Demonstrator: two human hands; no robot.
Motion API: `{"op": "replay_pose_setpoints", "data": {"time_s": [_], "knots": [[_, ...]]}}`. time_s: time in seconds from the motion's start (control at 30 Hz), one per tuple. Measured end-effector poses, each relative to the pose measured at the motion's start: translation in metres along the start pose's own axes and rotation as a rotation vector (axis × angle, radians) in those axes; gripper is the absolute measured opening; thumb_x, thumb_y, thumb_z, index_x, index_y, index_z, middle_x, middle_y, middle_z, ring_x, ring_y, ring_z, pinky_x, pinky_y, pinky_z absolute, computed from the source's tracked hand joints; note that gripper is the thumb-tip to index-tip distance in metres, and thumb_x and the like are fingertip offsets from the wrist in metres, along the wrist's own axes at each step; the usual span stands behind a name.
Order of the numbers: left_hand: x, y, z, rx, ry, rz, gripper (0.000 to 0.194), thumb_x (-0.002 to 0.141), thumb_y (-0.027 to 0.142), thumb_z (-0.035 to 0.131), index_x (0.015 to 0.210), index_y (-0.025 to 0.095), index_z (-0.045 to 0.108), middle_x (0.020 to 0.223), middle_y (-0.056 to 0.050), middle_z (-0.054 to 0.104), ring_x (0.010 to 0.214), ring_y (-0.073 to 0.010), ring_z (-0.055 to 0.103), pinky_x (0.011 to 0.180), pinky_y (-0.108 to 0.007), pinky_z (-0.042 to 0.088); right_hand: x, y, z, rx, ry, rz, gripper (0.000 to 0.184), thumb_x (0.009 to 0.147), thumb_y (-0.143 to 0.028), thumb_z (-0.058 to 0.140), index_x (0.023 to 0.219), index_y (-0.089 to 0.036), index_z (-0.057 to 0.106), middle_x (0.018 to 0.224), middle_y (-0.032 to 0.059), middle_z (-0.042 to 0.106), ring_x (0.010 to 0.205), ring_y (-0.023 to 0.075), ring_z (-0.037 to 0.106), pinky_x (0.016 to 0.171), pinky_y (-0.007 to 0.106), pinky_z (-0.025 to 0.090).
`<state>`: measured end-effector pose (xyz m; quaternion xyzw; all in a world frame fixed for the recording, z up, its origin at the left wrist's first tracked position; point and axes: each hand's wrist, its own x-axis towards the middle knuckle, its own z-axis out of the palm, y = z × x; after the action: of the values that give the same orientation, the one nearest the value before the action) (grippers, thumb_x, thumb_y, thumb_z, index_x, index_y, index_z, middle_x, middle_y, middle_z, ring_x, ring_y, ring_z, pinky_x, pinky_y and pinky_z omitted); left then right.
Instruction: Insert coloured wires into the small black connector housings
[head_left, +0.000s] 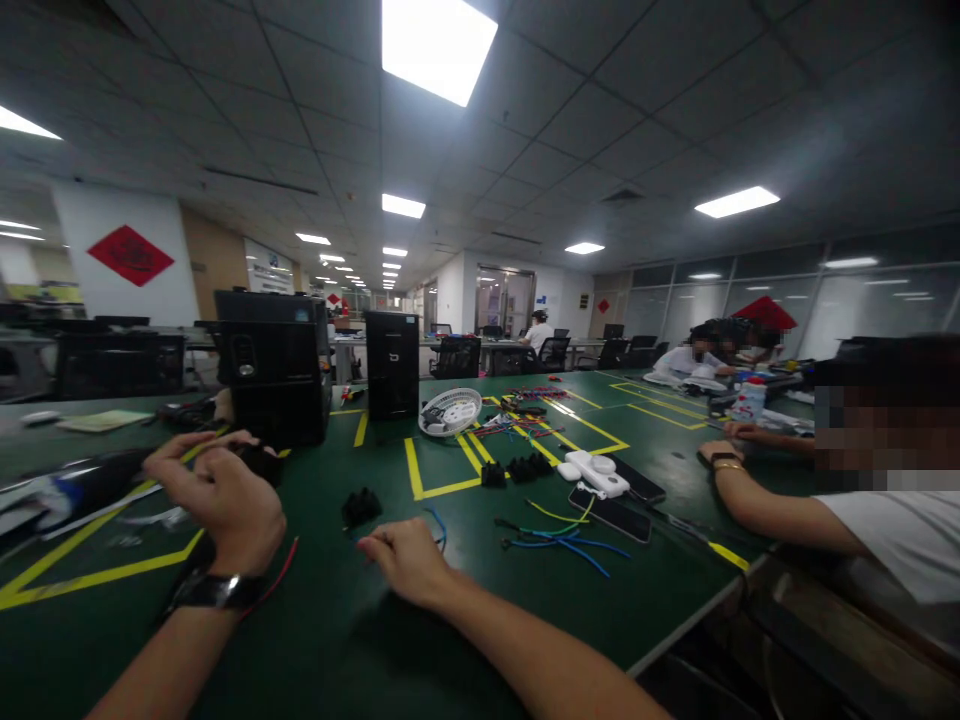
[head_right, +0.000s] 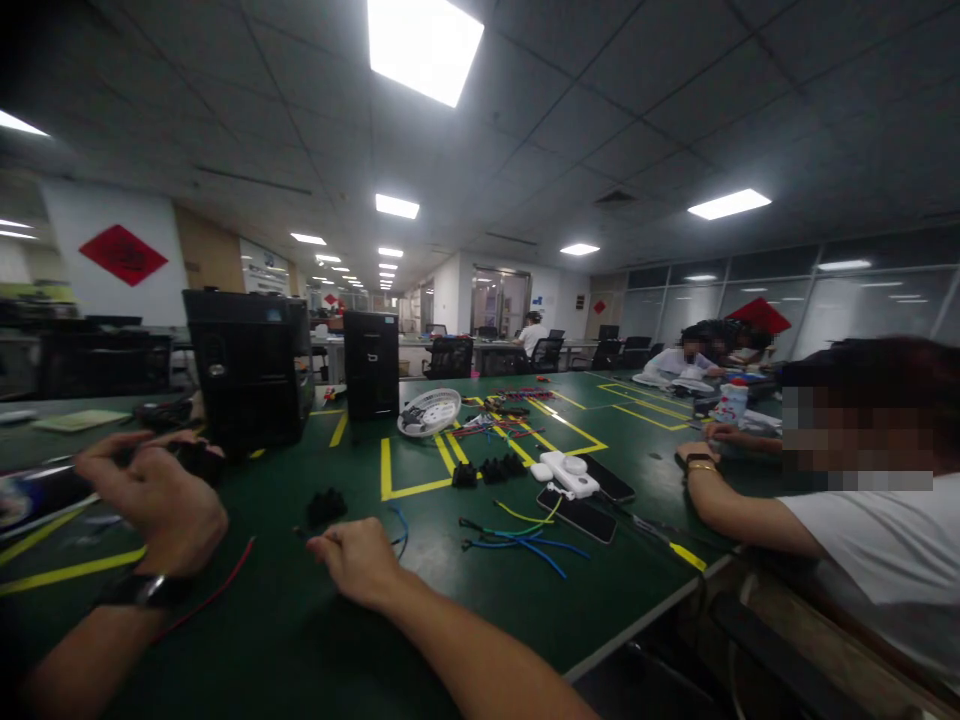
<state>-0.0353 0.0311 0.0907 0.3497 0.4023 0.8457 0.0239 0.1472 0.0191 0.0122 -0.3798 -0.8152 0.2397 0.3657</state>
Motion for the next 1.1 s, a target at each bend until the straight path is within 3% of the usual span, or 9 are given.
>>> {"op": "replay_pose_setpoints", "data": {"time_s": [0.07,0.2,0.3,0.47,0.57,0.67,0.87,0.97,1.1], "knots": [[0.022,0.010,-0.008,-0.070,0.076,-0.014,0.031,0.081,0.010,0.040,0.109,0.022,0.040,0.078,0.005,0.056,0.059,-0.0099,0.053,0.057,-0.024,0.046,0.003,-0.005,0.009,-0.063,0.032,0.024,0.035,0.096,-0.032,0.042,0.078,-0.018,0.068,0.066,-0.0003,0.062,0.063,0.0114,0.056,0.060,0.020,0.035],[0.019,0.027,-0.005,-0.118,-0.250,-0.093,0.020,0.084,0.024,0.043,0.104,0.022,0.044,0.067,0.004,0.062,0.057,-0.0142,0.060,0.058,-0.028,0.049,0.017,-0.036,0.048,-0.186,-0.088,-0.116,0.030,0.095,-0.029,0.040,0.093,-0.016,0.067,0.080,0.0049,0.068,0.074,0.0169,0.062,0.067,0.024,0.042],[0.006,0.028,0.010,-0.132,-0.375,-0.269,0.021,0.083,0.034,0.044,0.100,0.021,0.045,0.065,0.002,0.063,0.057,-0.0168,0.062,0.055,-0.029,0.049,0.023,-0.051,0.065,-0.268,-0.106,-0.233,0.022,0.084,-0.019,0.051,0.101,-0.015,0.064,0.096,0.0089,0.068,0.092,0.0229,0.061,0.079,0.031,0.046],[-0.012,0.000,0.021,0.008,-0.534,-0.502,0.032,0.081,0.039,0.044,0.106,0.019,0.046,0.066,0.000,0.063,0.053,-0.0168,0.060,0.052,-0.029,0.047,0.027,-0.021,0.018,-0.035,0.316,-0.079,0.053,0.074,-0.010,0.054,0.127,-0.015,0.048,0.121,0.0123,0.055,0.107,0.0213,0.053,0.095,0.036,0.043],[-0.034,-0.028,0.026,0.162,-0.633,-0.569,0.038,0.080,0.047,0.045,0.102,0.017,0.050,0.075,-0.005,0.065,0.063,-0.0178,0.063,0.058,-0.029,0.048,0.030,0.003,-0.016,0.019,0.247,-0.218,0.079,0.069,-0.016,0.066,0.140,-0.018,0.032,0.135,0.0136,0.044,0.119,0.0236,0.047,0.102,0.041,0.037],[-0.050,-0.049,0.035,0.281,-0.681,-0.508,0.044,0.081,0.055,0.041,0.093,0.014,0.055,0.085,-0.010,0.064,0.078,-0.0215,0.063,0.068,-0.032,0.048,0.035,0.022,-0.030,-0.039,0.105,-0.283,0.073,0.069,-0.019,0.072,0.136,-0.020,0.041,0.128,0.0113,0.054,0.118,0.0240,0.050,0.101,0.041,0.038],[-0.032,-0.074,0.027,0.640,-0.846,-0.185,0.048,0.087,0.046,0.041,0.120,0.013,0.049,0.129,-0.021,0.046,0.124,-0.0312,0.041,0.100,-0.044,0.032,0.058,0.064,-0.037,-0.429,-0.051,0.085,0.044,0.081,-0.021,0.060,0.124,-0.015,0.053,0.101,0.0080,0.069,0.094,0.0194,0.063,0.082,0.027,0.045],[-0.024,-0.088,0.013,0.792,-1.042,-0.094,0.047,0.078,0.047,0.055,0.109,0.012,0.058,0.124,-0.022,0.051,0.120,-0.0354,0.043,0.099,-0.048,0.031,0.074,0.075,-0.040,-0.506,-0.115,0.128,0.034,0.077,-0.022,0.061,0.111,-0.013,0.062,0.092,0.0105,0.070,0.088,0.0224,0.065,0.074,0.027,0.045],[-0.021,-0.104,0.000,0.912,-1.273,-0.017,0.049,0.071,0.039,0.066,0.113,0.015,0.059,0.113,-0.017,0.060,0.109,-0.0317,0.052,0.095,-0.043,0.036,0.094,0.075,-0.037,-0.629,-0.199,0.130,0.030,0.071,-0.018,0.064,0.100,-0.014,0.066,0.099,0.0160,0.069,0.096,0.0292,0.063,0.078,0.033,0.045]]}}
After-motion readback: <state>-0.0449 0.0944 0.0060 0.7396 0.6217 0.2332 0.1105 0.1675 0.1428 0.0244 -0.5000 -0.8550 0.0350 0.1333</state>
